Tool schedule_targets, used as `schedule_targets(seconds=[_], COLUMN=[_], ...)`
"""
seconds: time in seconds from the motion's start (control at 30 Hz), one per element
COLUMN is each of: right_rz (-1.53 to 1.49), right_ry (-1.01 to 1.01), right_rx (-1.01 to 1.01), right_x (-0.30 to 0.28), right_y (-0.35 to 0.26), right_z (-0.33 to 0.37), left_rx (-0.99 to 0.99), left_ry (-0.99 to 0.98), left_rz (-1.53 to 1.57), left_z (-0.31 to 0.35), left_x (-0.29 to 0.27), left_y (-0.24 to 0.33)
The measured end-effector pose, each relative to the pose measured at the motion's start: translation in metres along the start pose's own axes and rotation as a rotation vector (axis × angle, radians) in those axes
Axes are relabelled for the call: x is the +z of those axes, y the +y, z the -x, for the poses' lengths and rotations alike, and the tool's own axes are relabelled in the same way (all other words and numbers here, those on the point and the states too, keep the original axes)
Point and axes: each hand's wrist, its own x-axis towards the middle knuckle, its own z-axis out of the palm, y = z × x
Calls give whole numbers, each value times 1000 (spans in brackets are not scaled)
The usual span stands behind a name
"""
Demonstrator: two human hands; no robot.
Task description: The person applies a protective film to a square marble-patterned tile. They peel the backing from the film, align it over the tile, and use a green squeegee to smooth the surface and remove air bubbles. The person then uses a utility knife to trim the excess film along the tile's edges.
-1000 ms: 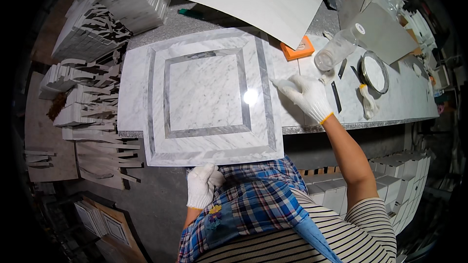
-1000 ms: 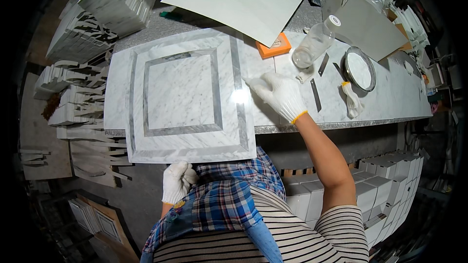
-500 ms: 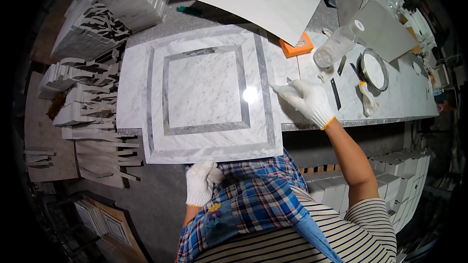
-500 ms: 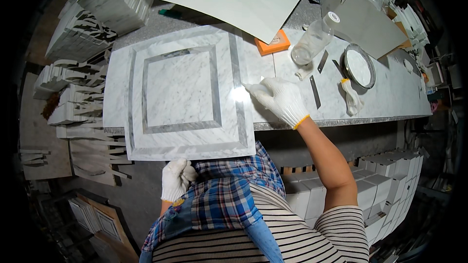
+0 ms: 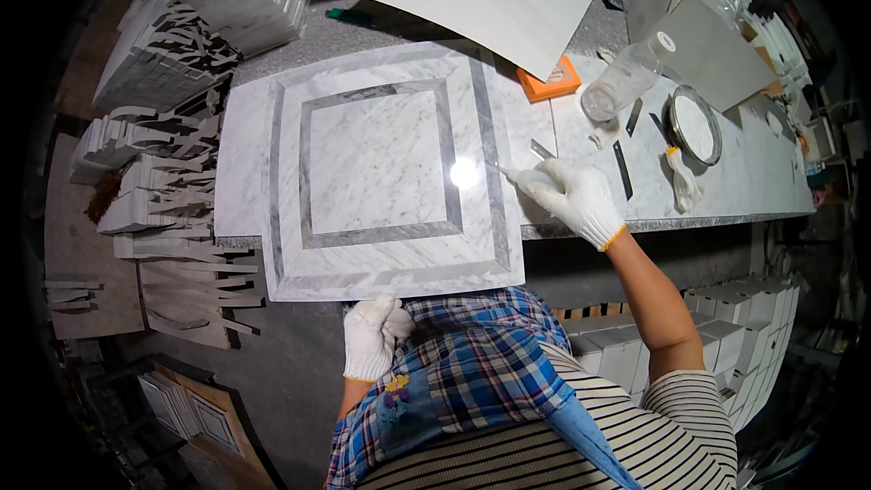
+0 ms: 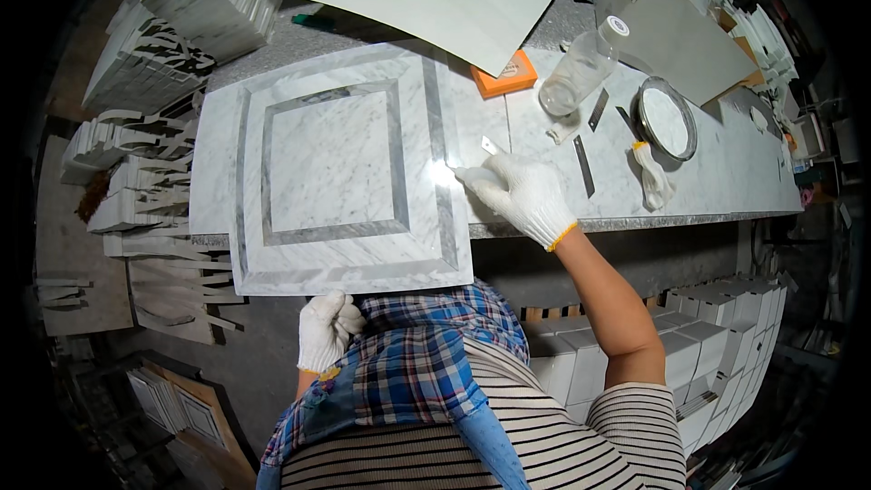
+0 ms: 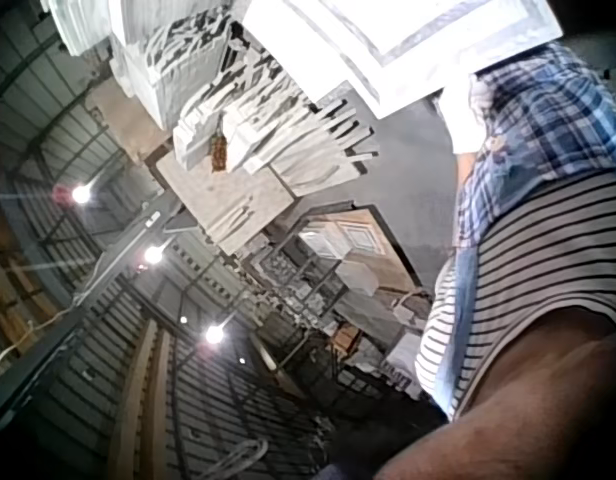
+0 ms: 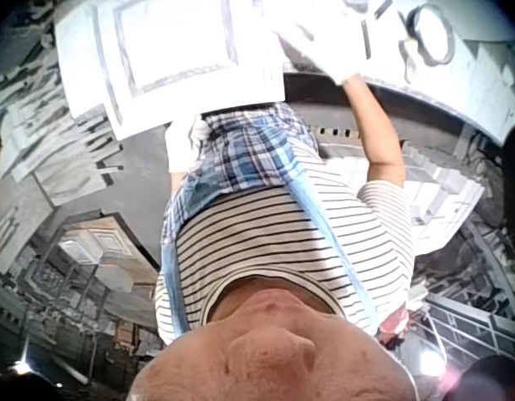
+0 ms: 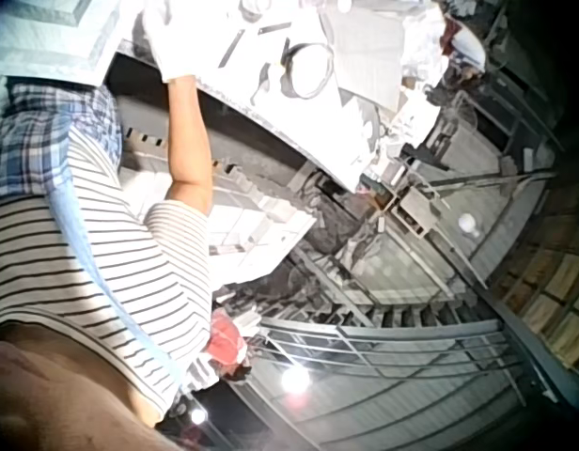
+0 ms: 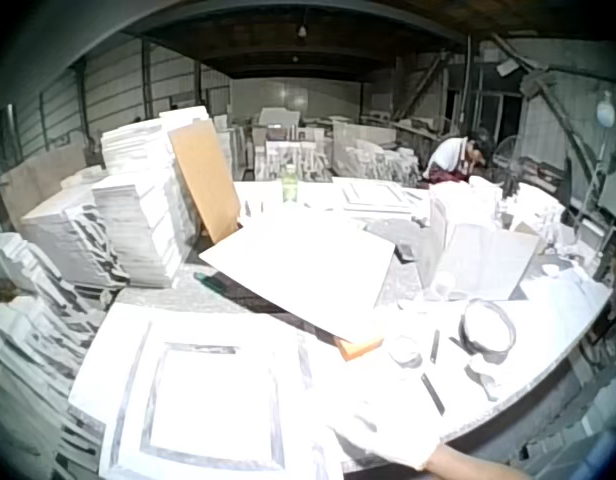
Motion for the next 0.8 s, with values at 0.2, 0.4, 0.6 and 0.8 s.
schedule_targets(seconds=[0.2, 0.4, 0.6, 0.8], right_rz=[-64, -94, -100, -96], right_ry=[66, 40, 38, 21], right_rx=[-34, -42, -40, -29], right_x=[4, 3, 7, 9], right_y=[1, -1, 3, 4], right_z=[7, 16, 25, 32], left_rx=[-13, -7, 16, -3], left_ry=[-4, 10, -1, 11], left_rz=[-25, -38, -35, -54], left_z=[0, -1, -3, -1], left_x=[-1, -3, -3, 0], left_y=[1, -1, -4, 0])
